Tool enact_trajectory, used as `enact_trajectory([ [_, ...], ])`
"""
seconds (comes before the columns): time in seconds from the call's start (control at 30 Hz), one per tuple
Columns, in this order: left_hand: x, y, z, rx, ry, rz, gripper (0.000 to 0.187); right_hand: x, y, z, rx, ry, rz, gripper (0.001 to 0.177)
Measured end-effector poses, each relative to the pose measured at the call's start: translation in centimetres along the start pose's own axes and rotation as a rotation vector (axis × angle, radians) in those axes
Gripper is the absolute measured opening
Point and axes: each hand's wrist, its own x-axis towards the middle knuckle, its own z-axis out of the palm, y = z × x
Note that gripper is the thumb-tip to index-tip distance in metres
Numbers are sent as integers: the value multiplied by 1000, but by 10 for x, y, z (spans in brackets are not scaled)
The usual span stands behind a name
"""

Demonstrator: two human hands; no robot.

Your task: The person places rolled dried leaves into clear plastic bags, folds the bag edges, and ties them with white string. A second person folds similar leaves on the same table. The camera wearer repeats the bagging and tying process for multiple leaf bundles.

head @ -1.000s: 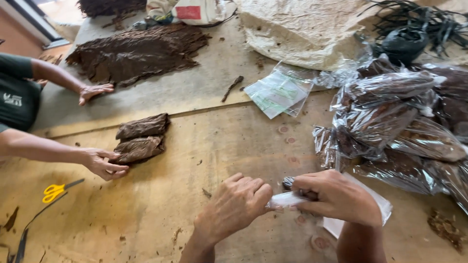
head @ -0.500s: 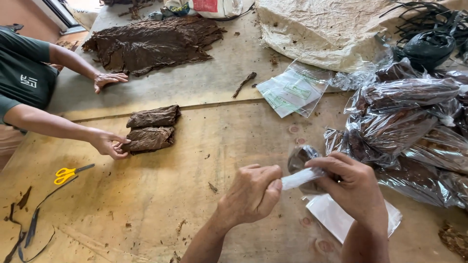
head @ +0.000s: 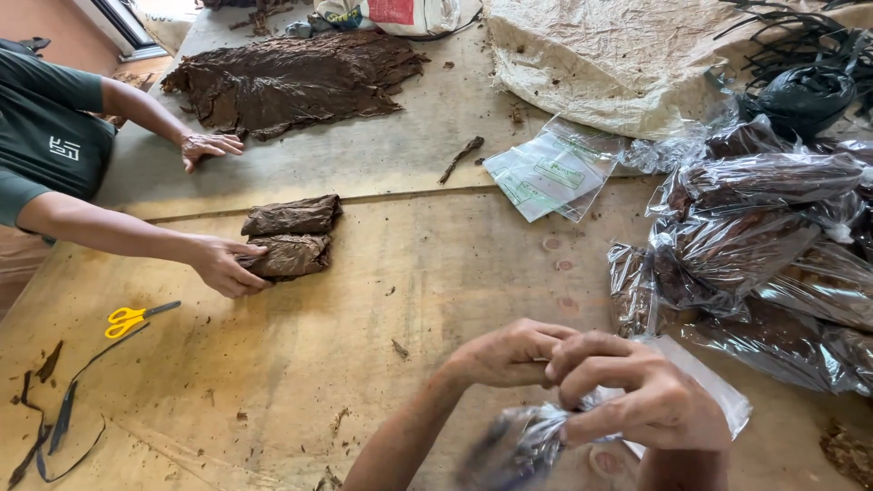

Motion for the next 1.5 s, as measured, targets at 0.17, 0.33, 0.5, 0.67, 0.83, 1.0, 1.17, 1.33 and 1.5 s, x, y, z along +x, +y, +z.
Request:
enact_trajectory([
  [0.17, -5, 39, -16, 568, -54, -28, 19, -38, 32, 12, -359, -138, 217, 17],
  [0.33, -1, 55, -1, 908, 135, -278, 16, -41, 60, 20, -515, -83, 373, 9],
  [0.5, -6, 10, 6, 1186, 449, -419, 14, -42, 92, 27, -370, 217, 680, 25],
  [0.67, -3, 21, 2, 1091, 528, -462, 19, -29, 98, 34, -195, 466, 701, 21],
  [0.83, 9, 46, 0, 1100, 647, -369, 18, -24, 104, 43, 43, 707, 744, 25],
  [1.0, 15, 44, -6, 1301, 819, -125, 22, -12, 97, 42, 184, 819, 815, 23],
  [1.17, 25, 65, -6, 1328, 870, 56, 17, -15, 122, 56, 380, 1066, 793, 25],
  [1.33, 23, 58, -9, 1387, 786, 51, 21, 4, 123, 74, 467, 1224, 731, 21],
  [1.5, 21, 63, -9, 1368, 787, 1, 27, 14, 123, 82, 548, 1241, 699, 12],
])
